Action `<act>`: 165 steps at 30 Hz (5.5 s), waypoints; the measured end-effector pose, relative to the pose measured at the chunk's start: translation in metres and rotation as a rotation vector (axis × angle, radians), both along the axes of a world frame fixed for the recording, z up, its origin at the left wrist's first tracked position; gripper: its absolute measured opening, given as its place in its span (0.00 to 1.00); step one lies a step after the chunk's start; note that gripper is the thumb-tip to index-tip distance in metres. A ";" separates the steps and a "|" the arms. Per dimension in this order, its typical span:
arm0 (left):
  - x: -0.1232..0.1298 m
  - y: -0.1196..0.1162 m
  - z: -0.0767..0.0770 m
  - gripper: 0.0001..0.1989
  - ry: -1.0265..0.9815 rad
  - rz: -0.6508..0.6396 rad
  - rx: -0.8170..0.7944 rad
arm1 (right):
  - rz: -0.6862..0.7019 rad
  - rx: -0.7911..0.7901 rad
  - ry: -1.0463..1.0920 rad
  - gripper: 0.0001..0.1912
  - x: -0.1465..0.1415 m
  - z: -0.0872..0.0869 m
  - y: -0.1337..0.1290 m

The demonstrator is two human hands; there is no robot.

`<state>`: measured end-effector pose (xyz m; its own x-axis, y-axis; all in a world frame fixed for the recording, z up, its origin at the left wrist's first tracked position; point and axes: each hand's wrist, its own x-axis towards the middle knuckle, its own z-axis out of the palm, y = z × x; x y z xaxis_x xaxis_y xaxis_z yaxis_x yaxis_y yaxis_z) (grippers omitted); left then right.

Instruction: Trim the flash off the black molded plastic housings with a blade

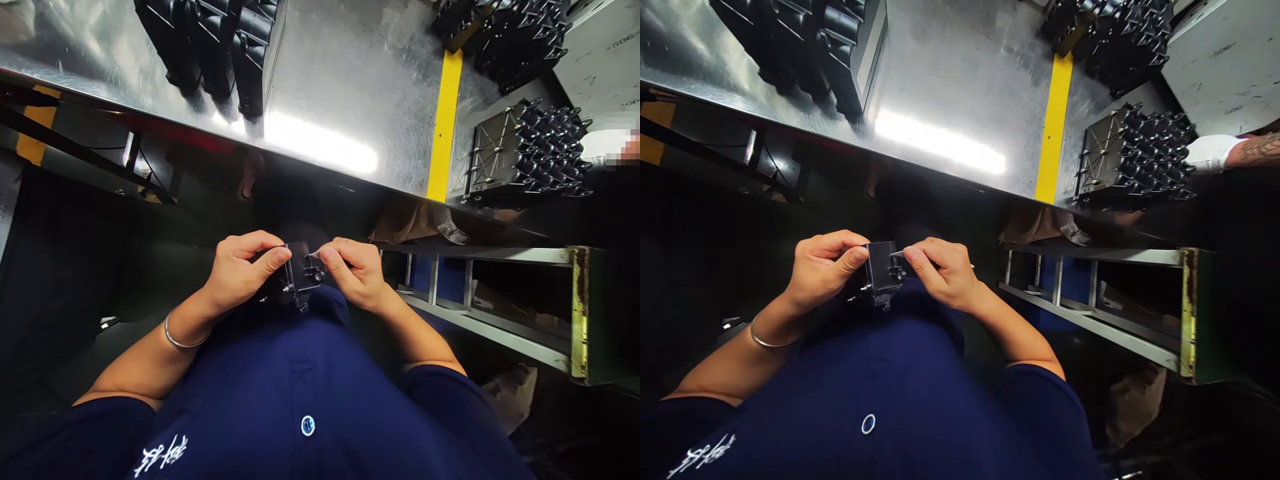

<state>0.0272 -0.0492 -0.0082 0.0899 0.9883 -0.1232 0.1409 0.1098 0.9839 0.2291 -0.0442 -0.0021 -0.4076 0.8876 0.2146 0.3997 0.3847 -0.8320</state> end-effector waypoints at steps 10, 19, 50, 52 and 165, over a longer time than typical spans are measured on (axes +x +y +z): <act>0.002 -0.004 -0.001 0.20 -0.043 -0.004 -0.062 | 0.229 0.047 -0.032 0.16 0.008 0.004 0.004; 0.003 -0.001 0.003 0.22 0.003 -0.005 -0.017 | 0.161 -0.050 0.068 0.18 0.011 0.006 0.002; 0.006 -0.001 -0.006 0.14 -0.062 -0.088 0.075 | 0.326 0.215 -0.088 0.24 0.012 -0.001 0.005; 0.008 -0.001 -0.006 0.14 -0.068 -0.088 0.061 | 0.323 0.212 -0.088 0.25 0.012 -0.002 0.005; -0.022 0.017 -0.003 0.27 -0.137 -0.072 -0.189 | 0.117 0.342 0.064 0.16 -0.001 -0.015 0.034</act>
